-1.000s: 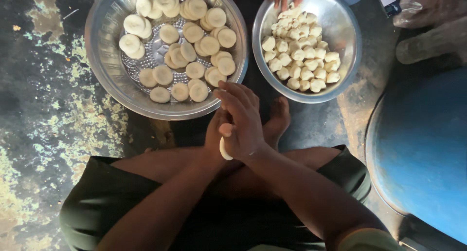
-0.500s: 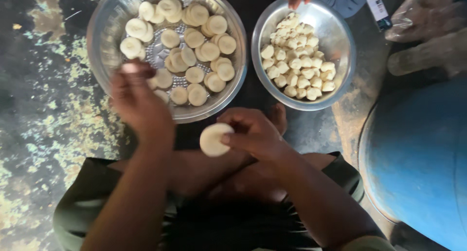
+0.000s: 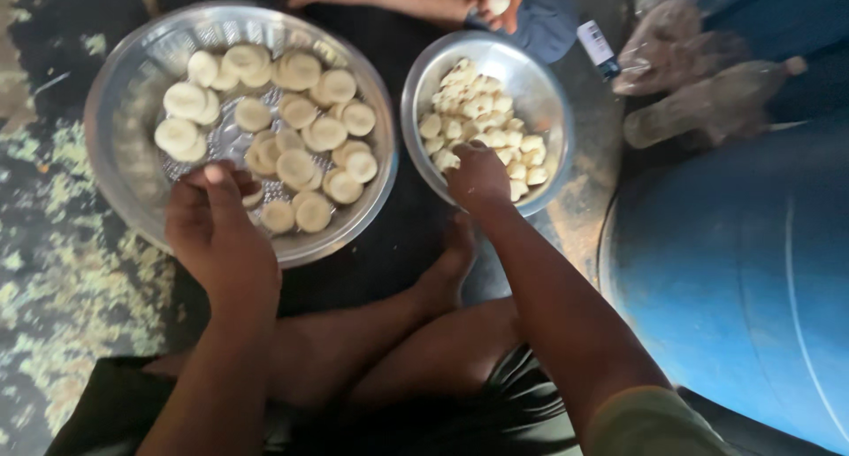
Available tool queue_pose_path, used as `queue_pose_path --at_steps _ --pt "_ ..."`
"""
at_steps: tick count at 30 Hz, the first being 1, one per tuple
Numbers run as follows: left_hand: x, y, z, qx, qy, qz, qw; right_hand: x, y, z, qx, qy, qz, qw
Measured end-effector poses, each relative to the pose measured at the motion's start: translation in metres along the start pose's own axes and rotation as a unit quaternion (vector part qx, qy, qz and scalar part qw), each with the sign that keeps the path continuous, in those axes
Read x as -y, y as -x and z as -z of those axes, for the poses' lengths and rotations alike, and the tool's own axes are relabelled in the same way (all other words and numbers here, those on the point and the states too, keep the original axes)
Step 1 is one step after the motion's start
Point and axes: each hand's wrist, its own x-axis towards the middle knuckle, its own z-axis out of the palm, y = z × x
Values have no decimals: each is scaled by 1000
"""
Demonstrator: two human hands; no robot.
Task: The person sits on the floor and repeatedly takes small pieces of dough from a metal bowl, rolls them between their palms to form smooth discs, and places them into a perforated metal tray. Another person works alongside, performing the same task.
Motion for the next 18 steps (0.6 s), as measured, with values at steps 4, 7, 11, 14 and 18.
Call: queue_pose_path --at_steps 4,7,11,14,18 --pt "3 -1 -8 6 -57 59 997 -38 -25 -19 51 135 -53 988" --pt "8 2 -10 27 -86 64 994 -47 -26 -44 57 192 -71 977" --pt "15 4 -12 48 -162 76 983 -51 -34 -40 60 245 -73 965" --pt "22 3 -11 55 -121 102 986 -37 -32 -14 61 172 -49 982" --pt "32 6 -15 96 -59 175 978 4 9 25 40 -218 -7 975"
